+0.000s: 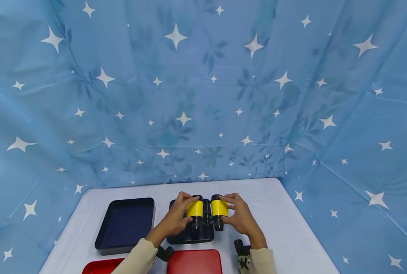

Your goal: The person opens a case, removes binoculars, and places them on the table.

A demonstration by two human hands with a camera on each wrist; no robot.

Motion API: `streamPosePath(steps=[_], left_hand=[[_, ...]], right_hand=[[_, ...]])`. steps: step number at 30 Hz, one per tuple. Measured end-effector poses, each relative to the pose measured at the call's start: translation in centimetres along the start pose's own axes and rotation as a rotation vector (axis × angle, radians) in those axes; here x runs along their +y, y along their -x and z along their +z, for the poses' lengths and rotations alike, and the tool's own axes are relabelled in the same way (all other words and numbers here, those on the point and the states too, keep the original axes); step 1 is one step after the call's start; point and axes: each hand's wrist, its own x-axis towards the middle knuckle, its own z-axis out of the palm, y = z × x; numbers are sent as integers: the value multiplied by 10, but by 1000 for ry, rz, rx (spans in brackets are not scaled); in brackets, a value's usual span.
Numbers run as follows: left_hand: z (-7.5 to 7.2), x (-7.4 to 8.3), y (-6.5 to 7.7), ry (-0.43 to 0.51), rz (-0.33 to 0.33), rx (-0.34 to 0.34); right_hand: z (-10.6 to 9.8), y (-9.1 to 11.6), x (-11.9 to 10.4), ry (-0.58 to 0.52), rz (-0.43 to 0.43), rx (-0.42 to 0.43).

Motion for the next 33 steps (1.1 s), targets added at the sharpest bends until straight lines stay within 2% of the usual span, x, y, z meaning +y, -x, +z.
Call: streamPosePath(steps=[4,14,20,33], left_hand=[[4,1,-3,-4,2,-9],[13,6,-7,1,10,-16],[20,9,-12,22,11,-21],[42,11,-26,10,-10,-62]], right_hand=[[-3,1,5,2,-3,-3],[-8,3,13,14,57,-4],[-13,5,19,20,50,-4],[-23,6,33,25,89,-4]])
